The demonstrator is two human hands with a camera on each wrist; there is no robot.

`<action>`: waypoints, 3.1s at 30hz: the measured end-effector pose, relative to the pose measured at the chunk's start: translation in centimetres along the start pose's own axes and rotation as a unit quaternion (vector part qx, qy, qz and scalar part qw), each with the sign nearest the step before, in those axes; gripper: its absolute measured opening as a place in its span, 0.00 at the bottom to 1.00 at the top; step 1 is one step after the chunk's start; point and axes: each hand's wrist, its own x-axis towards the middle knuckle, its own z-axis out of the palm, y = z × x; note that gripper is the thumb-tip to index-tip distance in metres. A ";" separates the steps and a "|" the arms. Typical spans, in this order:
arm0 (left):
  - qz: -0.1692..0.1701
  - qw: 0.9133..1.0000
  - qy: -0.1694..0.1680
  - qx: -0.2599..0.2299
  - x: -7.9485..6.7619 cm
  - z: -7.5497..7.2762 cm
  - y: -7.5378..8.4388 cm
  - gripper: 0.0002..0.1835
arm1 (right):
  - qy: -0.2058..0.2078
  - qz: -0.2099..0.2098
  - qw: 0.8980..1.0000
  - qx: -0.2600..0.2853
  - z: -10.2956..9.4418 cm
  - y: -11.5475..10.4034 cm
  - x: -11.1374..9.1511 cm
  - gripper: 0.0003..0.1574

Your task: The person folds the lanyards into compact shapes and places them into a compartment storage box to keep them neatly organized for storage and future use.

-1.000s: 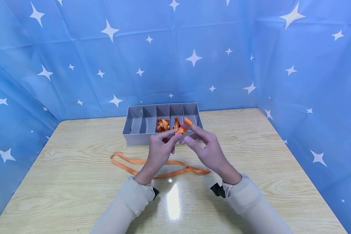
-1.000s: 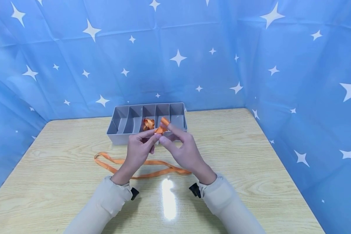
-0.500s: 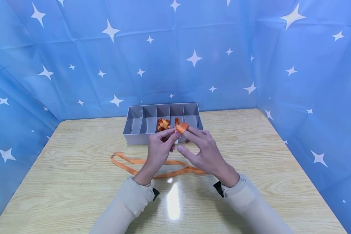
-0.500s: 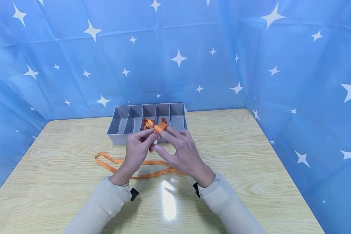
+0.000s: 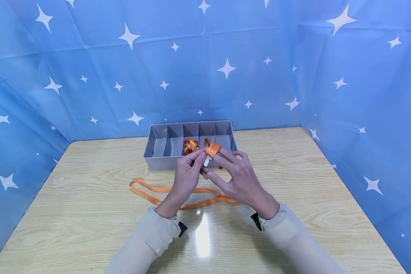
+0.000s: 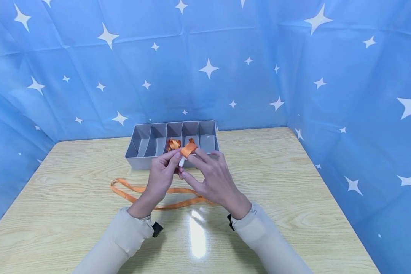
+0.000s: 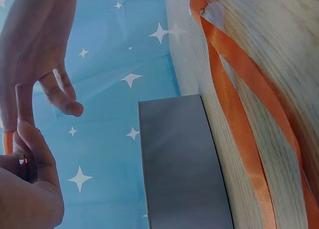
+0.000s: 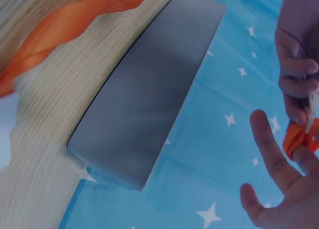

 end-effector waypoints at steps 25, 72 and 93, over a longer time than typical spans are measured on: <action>-0.060 0.995 -0.038 -0.063 0.4 -0.1 0.4 0.18 | -0.012 -0.014 0.998 -0.056 -0.2 0.2 0.0 0.18; -0.028 0.989 0.142 0.039 2.7 -4.5 -0.9 0.17 | 0.072 0.141 0.982 0.105 0.6 4.4 1.1 0.36; -0.030 0.941 0.176 0.288 4.7 -8.4 -3.1 0.18 | -0.016 0.274 0.959 0.066 2.5 7.4 1.2 0.36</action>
